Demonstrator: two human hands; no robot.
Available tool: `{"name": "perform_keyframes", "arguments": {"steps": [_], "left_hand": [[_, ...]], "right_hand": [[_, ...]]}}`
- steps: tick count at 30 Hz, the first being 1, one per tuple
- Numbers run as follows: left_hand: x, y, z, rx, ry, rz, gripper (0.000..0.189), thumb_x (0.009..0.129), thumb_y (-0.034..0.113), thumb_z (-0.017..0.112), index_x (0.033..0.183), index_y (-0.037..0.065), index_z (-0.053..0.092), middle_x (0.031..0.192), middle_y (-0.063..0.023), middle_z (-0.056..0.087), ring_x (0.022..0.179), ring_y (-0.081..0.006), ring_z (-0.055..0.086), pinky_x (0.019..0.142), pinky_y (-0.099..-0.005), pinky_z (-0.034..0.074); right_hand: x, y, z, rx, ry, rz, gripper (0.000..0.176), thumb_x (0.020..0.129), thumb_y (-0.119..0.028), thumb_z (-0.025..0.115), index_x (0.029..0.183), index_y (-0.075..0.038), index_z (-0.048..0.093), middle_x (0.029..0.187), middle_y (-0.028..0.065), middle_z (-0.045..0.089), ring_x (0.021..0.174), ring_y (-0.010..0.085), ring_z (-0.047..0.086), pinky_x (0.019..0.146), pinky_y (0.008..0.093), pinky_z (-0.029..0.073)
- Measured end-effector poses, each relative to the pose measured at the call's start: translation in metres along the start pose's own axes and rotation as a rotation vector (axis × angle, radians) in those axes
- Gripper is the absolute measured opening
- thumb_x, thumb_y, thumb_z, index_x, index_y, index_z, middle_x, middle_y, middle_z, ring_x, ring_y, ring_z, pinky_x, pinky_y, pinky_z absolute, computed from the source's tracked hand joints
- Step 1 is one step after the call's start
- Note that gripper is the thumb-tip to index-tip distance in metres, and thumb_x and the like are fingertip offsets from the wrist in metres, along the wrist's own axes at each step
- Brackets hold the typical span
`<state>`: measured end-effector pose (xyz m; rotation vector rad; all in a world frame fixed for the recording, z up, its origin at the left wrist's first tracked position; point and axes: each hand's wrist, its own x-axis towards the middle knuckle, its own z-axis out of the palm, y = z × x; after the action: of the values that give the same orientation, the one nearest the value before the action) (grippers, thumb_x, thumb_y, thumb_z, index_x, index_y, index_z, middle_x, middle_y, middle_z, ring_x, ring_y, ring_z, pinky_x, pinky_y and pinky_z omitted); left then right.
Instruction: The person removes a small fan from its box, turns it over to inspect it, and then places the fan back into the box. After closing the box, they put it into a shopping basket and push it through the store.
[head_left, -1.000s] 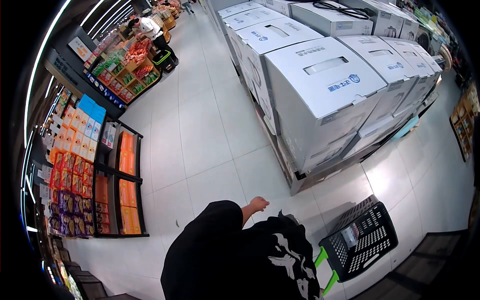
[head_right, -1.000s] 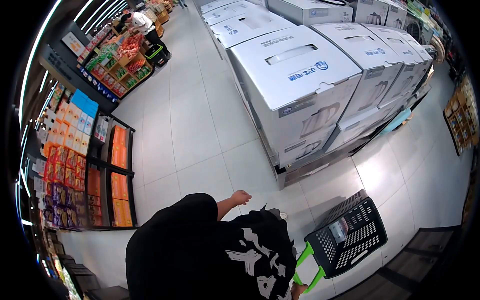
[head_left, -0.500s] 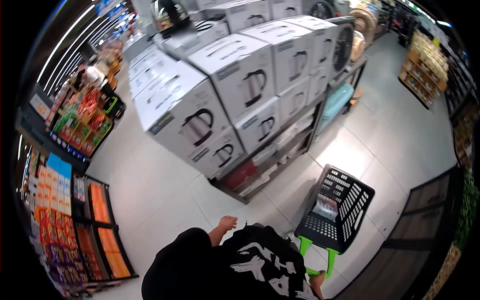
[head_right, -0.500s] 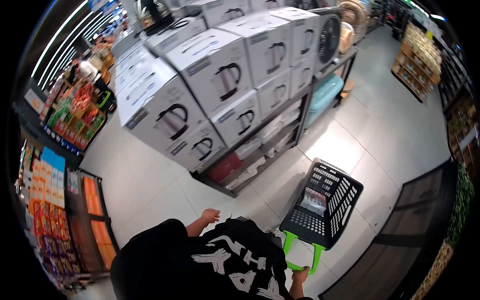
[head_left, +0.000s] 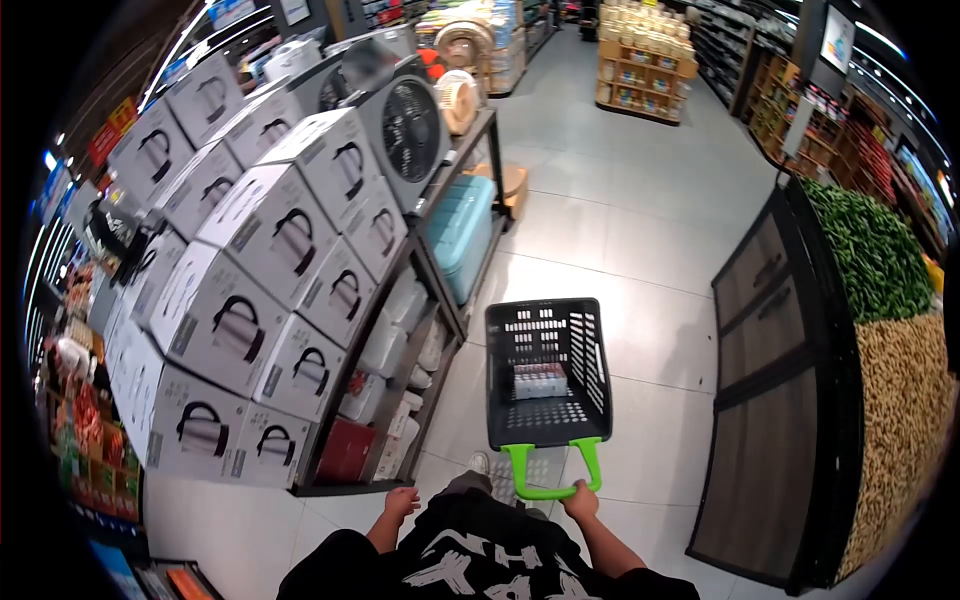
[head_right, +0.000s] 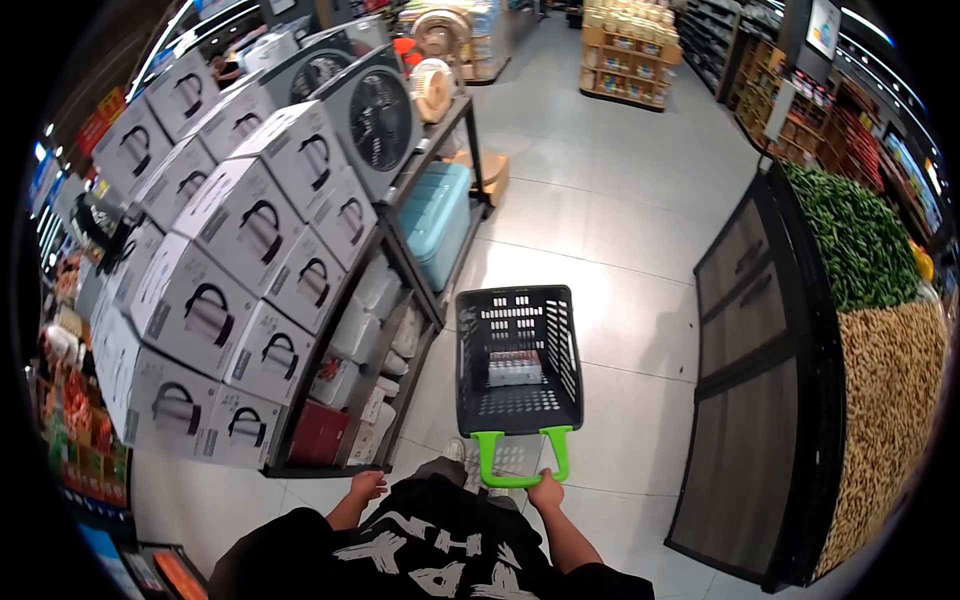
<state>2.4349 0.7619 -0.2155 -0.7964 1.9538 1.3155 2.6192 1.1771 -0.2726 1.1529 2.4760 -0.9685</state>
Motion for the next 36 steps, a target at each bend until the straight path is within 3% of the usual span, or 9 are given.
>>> {"name": "perform_keyframes", "arguments": {"steps": [6,13,17,19,21,24,28,31,36], "left_hand": [[0.048,0.06,0.041,0.051,-0.128,0.055,0.024,0.085,0.021,0.065,0.102,0.005,0.06,0.083,-0.0092,0.066,0.062,-0.0202,0.065,0.046,-0.0265,0.044],[0.098,0.173,0.116,0.042,-0.275,0.471,0.021,0.084,0.015,0.066,0.095,-0.001,0.061,0.082,-0.0086,0.065,0.064,-0.0166,0.063,0.057,-0.0277,0.052],[0.094,0.255,0.155,0.488,-0.25,0.835,0.033,0.081,0.02,0.07,0.105,-0.002,0.062,0.089,-0.0119,0.066,0.078,-0.0208,0.065,0.071,-0.0322,0.053],[0.064,0.289,0.175,0.665,-0.221,0.991,0.049,0.078,0.026,0.072,0.119,0.004,0.058,0.115,-0.0179,0.058,0.102,-0.0305,0.059,0.089,-0.0393,0.047],[0.061,0.321,0.192,0.679,-0.259,1.212,0.052,0.081,0.028,0.069,0.126,0.005,0.055,0.124,-0.0218,0.052,0.116,-0.036,0.049,0.099,-0.0448,0.039],[0.071,0.349,0.22,0.698,-0.284,1.357,0.05,0.085,0.03,0.063,0.128,0.007,0.054,0.127,-0.0228,0.051,0.12,-0.0388,0.045,0.105,-0.0485,0.031],[0.091,0.366,0.256,0.839,-0.513,1.254,0.046,0.087,0.037,0.059,0.126,0.013,0.056,0.126,-0.0181,0.054,0.12,-0.035,0.048,0.108,-0.053,0.024],[0.096,0.385,0.274,1.117,-0.561,1.071,0.04,0.086,0.037,0.06,0.12,0.014,0.061,0.118,-0.0133,0.06,0.115,-0.0317,0.053,0.104,-0.0603,0.023],[0.121,0.421,0.303,1.179,-0.601,1.064,0.035,0.085,0.036,0.062,0.113,0.016,0.064,0.107,-0.0109,0.064,0.108,-0.031,0.057,0.1,-0.0634,0.022]], "right_hand": [[0.051,-0.07,-0.002,0.079,-0.03,-0.07,0.037,0.075,-0.031,0.067,0.103,-0.009,0.057,0.085,0.0195,0.067,0.083,0.0389,0.065,0.072,0.0497,0.051],[0.121,-0.149,-0.025,0.07,-0.106,-0.118,0.033,0.078,-0.025,0.062,0.103,-0.006,0.056,0.084,0.0209,0.067,0.081,0.0398,0.065,0.073,0.0511,0.05],[0.171,-0.202,-0.055,0.094,-0.044,-0.196,0.029,0.077,-0.022,0.059,0.101,-0.005,0.056,0.082,0.0209,0.066,0.079,0.0395,0.065,0.069,0.0509,0.05],[0.178,-0.219,-0.08,0.12,-0.094,-0.178,0.028,0.077,-0.022,0.059,0.1,-0.005,0.056,0.081,0.0207,0.066,0.079,0.039,0.065,0.068,0.05,0.05],[0.2,-0.24,-0.08,0.185,-0.13,-0.168,0.03,0.079,-0.022,0.06,0.103,-0.004,0.056,0.08,0.019,0.067,0.076,0.0359,0.067,0.067,0.0461,0.052],[0.221,-0.269,-0.099,0.289,-0.234,-0.159,0.032,0.079,-0.02,0.061,0.106,-0.003,0.055,0.077,0.0165,0.068,0.069,0.0307,0.069,0.063,0.0422,0.053],[0.253,-0.271,-0.084,0.36,-0.287,-0.181,0.038,0.077,-0.019,0.064,0.107,0.001,0.054,0.081,0.0184,0.067,0.074,0.0345,0.068,0.068,0.0444,0.052],[0.278,-0.278,-0.082,0.191,-0.186,-0.267,0.039,0.075,-0.021,0.066,0.105,0.002,0.055,0.089,0.0224,0.066,0.084,0.0378,0.066,0.074,0.0467,0.051],[0.316,-0.28,-0.112,0.157,-0.315,-0.325,0.036,0.074,-0.024,0.068,0.101,-0.002,0.06,0.096,0.0217,0.066,0.091,0.0382,0.064,0.079,0.0472,0.05]]}}
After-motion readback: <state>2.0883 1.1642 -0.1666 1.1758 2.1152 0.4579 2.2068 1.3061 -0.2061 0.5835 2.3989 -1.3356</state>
